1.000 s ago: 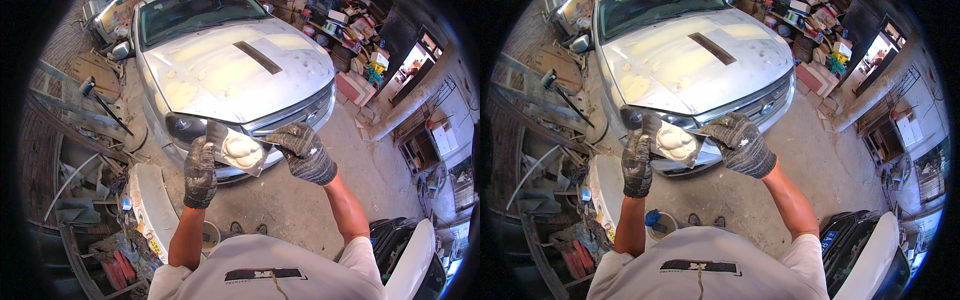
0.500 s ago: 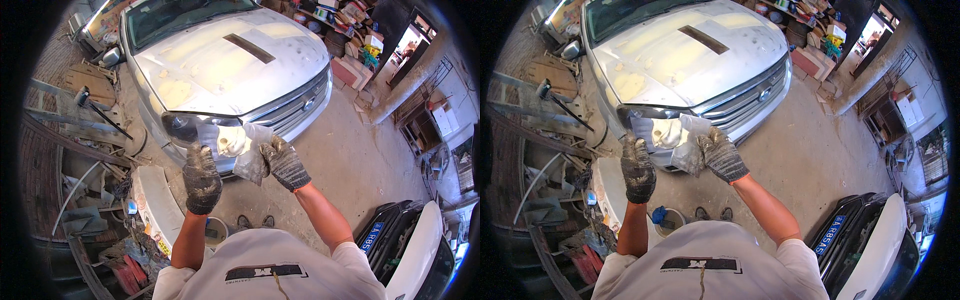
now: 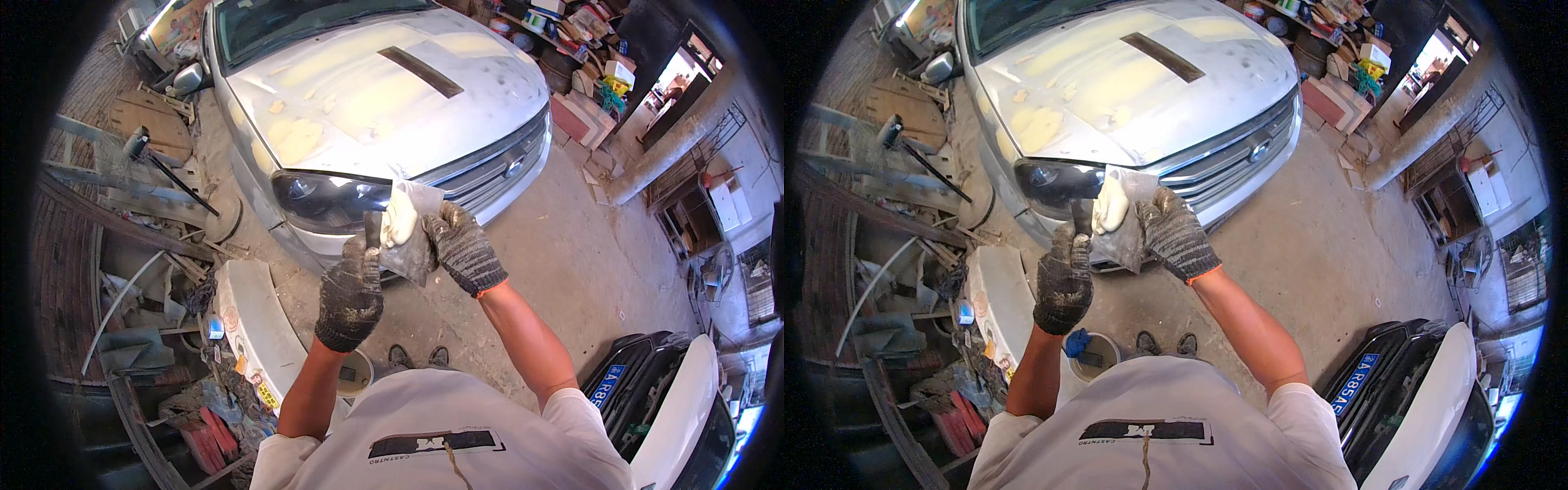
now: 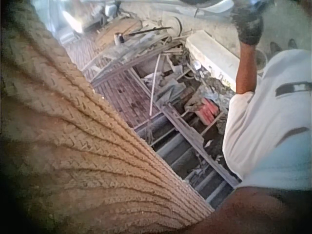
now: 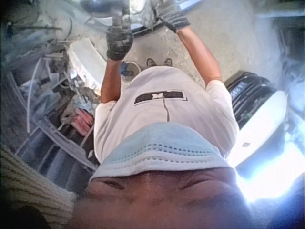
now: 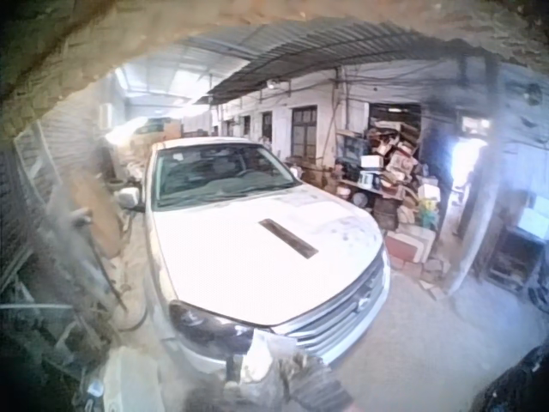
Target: The person mixes a white filler compound with a hardener on a metal plate using a putty knife, then applies the mixture to the hood of a silver car to smooth out imperfections.
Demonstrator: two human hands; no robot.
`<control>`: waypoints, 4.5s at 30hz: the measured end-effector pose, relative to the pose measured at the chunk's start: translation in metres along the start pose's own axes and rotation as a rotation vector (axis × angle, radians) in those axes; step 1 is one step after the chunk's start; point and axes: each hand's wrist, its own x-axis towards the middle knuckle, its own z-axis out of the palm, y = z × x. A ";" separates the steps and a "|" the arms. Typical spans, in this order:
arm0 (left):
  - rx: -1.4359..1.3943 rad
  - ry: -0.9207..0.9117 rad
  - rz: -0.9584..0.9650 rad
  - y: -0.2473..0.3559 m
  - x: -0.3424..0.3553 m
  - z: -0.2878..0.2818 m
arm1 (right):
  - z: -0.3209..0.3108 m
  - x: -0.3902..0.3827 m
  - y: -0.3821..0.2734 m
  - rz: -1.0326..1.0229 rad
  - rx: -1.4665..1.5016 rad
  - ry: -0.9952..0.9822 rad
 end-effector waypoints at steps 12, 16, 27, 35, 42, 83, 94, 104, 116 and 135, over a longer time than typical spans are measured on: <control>-0.161 -0.161 -0.456 -0.008 -0.028 -0.005 | -0.006 0.011 -0.017 -0.090 0.281 0.181; -0.053 0.238 -0.415 -0.039 -0.048 0.004 | -0.009 -0.004 -0.003 -0.018 0.532 0.141; -0.072 -0.054 -0.320 -0.049 -0.053 -0.011 | 0.032 -0.007 0.032 0.139 0.273 0.098; -0.120 -0.257 -0.387 -0.038 -0.054 -0.004 | 0.057 0.001 0.015 -0.053 0.034 0.235; -0.064 -0.010 -0.321 -0.058 -0.062 -0.001 | 0.037 0.004 -0.007 -0.002 0.557 0.148; -1.275 -0.377 -1.191 0.044 0.065 0.316 | -0.175 0.049 0.239 0.423 0.819 -0.143; -0.346 -0.263 -0.572 -0.086 0.207 0.410 | -0.284 0.128 0.278 0.345 0.788 0.056; 0.455 -0.495 -1.034 -0.184 0.326 0.471 | -0.357 0.221 0.324 0.336 0.866 0.213; 0.577 -0.733 -1.262 -0.185 0.343 0.481 | -0.437 0.349 0.365 0.333 0.665 -0.163; 0.925 -0.670 -1.168 -0.198 0.289 0.473 | -0.585 0.474 0.430 0.246 0.535 -0.325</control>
